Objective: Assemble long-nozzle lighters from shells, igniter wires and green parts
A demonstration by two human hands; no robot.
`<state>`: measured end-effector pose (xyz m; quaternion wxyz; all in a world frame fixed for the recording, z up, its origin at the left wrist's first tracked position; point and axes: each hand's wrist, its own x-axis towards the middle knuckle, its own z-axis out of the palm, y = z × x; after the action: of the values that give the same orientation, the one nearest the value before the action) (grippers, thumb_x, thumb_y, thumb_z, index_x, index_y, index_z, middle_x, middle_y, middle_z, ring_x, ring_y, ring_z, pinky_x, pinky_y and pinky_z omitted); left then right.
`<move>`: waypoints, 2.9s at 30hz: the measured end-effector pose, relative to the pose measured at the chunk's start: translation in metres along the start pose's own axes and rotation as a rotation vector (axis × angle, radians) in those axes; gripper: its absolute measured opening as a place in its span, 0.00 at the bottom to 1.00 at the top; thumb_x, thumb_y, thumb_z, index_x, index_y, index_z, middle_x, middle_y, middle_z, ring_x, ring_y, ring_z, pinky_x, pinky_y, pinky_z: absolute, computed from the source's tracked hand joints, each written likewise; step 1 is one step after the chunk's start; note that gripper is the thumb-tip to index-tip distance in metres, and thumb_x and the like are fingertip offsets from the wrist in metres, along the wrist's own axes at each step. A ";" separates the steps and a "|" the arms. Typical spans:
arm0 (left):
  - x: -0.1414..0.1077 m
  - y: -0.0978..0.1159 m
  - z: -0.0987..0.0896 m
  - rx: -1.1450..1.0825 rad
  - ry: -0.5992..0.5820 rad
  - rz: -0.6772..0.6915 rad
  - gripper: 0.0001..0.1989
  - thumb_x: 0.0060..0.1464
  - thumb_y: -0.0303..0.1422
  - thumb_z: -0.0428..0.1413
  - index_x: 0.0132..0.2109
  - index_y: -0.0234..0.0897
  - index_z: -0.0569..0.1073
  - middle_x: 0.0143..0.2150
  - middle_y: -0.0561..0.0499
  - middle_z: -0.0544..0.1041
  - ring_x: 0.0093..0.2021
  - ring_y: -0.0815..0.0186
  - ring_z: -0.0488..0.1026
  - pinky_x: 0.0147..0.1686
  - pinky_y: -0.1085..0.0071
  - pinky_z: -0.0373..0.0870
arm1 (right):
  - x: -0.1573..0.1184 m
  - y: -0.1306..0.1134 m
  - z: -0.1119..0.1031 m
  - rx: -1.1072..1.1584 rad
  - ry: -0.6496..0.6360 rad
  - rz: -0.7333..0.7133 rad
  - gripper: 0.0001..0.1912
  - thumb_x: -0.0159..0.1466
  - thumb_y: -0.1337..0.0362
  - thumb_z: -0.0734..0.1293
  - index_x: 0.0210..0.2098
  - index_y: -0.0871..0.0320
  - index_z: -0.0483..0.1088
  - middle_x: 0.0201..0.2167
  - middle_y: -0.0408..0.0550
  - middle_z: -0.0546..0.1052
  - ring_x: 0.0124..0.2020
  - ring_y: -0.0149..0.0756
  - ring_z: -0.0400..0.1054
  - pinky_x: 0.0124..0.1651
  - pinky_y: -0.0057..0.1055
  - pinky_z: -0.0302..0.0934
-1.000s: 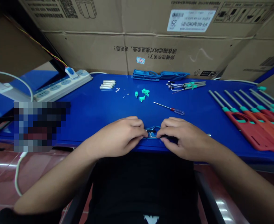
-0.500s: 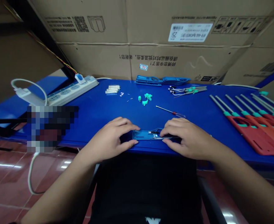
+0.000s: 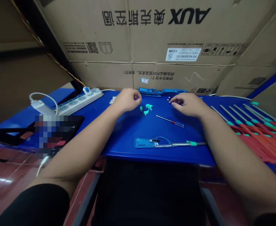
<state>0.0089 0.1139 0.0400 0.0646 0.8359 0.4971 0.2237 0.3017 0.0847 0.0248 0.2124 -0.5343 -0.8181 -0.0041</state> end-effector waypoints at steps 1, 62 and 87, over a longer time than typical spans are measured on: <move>0.000 -0.004 0.010 -0.012 -0.040 -0.005 0.12 0.53 0.35 0.60 0.44 0.37 0.81 0.38 0.48 0.81 0.37 0.62 0.75 0.41 0.69 0.68 | -0.003 0.001 0.003 0.001 0.003 -0.010 0.13 0.60 0.62 0.65 0.40 0.58 0.80 0.38 0.49 0.82 0.36 0.41 0.75 0.40 0.36 0.66; -0.167 0.087 0.034 -0.259 -0.080 0.276 0.05 0.62 0.34 0.57 0.41 0.43 0.78 0.49 0.49 0.76 0.53 0.59 0.69 0.52 0.56 0.60 | -0.110 -0.082 0.001 0.245 -0.160 -0.349 0.10 0.69 0.67 0.63 0.40 0.59 0.77 0.36 0.51 0.80 0.37 0.38 0.73 0.42 0.35 0.67; -0.158 0.061 0.039 -0.071 -0.008 0.276 0.15 0.64 0.38 0.56 0.54 0.39 0.79 0.50 0.44 0.80 0.49 0.55 0.72 0.46 0.55 0.73 | -0.111 -0.084 0.009 0.297 -0.144 -0.414 0.09 0.68 0.68 0.64 0.40 0.60 0.78 0.34 0.51 0.79 0.36 0.38 0.71 0.40 0.36 0.66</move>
<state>0.0107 -0.0481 -0.0241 0.0647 0.8944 0.3689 0.2446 0.2627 -0.0465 -0.0039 0.2244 -0.3174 -0.9146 0.1109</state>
